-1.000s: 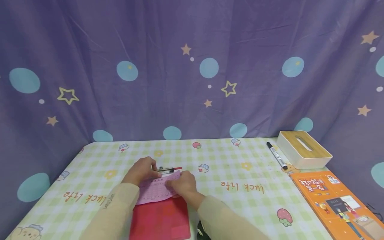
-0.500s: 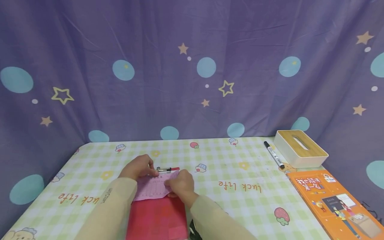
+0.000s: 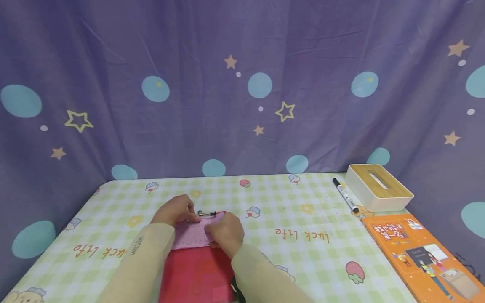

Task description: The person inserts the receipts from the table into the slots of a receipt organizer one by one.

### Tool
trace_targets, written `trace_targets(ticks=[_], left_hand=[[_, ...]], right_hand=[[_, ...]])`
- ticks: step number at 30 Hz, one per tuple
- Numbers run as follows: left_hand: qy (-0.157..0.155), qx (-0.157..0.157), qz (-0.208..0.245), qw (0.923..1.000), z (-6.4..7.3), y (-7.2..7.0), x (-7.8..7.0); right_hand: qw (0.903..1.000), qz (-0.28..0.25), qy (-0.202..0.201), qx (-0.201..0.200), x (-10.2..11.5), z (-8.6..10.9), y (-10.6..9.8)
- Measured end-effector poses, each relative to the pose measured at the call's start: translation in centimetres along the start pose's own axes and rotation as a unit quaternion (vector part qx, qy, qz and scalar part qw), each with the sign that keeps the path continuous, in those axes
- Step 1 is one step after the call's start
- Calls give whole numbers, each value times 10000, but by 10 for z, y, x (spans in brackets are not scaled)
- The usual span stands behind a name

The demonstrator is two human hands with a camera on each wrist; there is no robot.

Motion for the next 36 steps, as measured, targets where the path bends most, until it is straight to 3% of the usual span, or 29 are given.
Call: trace_targets(ticks=[6,18,26,36], left_hand=[[-68,-22,3,10000,0,1,0],[164,-371,243,9989,1,9,8],[5,-587,239,9980,0,17,14],[-146,-706,102,9973,2,22,14]], right_hand=[[9997,192,-116,-80,2,2,-1],[9995,317,-71,-52,2,2,-1],[9990,-346,9,286,1,1,-4],[9911,-1012,302,809,-2,-1,-12]])
Point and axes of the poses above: each hand's wrist, its own z-axis away from the middle knuckle, its own y-axis out of the palm, x = y × z, the point moved 1 cm from there along -z, towards the middle knuckle, and after that the axes turned 3 degrees about z, right-handed, at the moved point
